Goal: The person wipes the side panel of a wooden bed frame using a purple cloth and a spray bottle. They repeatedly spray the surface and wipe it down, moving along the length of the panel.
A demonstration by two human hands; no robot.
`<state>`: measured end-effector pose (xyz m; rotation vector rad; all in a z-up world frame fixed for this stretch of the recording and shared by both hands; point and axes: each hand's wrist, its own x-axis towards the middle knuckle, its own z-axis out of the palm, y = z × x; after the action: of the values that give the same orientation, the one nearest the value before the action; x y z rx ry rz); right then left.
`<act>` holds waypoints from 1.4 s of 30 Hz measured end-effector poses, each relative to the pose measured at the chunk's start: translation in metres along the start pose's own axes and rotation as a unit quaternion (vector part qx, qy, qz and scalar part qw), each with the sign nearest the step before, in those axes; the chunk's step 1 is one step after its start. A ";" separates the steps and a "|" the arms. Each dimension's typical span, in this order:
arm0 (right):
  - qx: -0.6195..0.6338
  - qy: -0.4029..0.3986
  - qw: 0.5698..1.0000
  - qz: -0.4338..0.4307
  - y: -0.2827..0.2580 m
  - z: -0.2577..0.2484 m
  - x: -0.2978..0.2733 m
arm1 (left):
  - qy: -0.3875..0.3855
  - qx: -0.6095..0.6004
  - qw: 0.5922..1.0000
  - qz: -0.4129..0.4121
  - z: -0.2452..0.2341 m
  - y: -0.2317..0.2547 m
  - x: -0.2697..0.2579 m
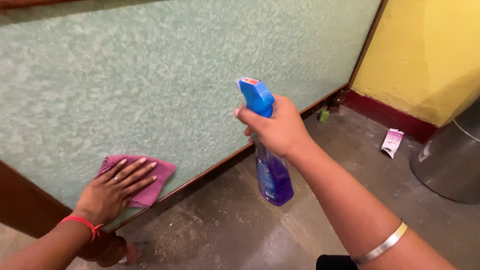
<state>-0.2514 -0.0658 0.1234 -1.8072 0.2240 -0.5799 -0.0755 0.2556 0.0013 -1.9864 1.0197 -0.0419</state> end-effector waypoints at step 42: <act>0.040 -0.036 0.998 -0.040 -0.037 0.065 -0.011 | 0.488 -0.187 0.849 -0.080 0.011 -0.056 -0.085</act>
<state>-0.2342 0.0054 0.1409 -1.7624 0.0786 -0.5706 -0.0918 0.3359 0.0634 -2.4336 1.5543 -1.1264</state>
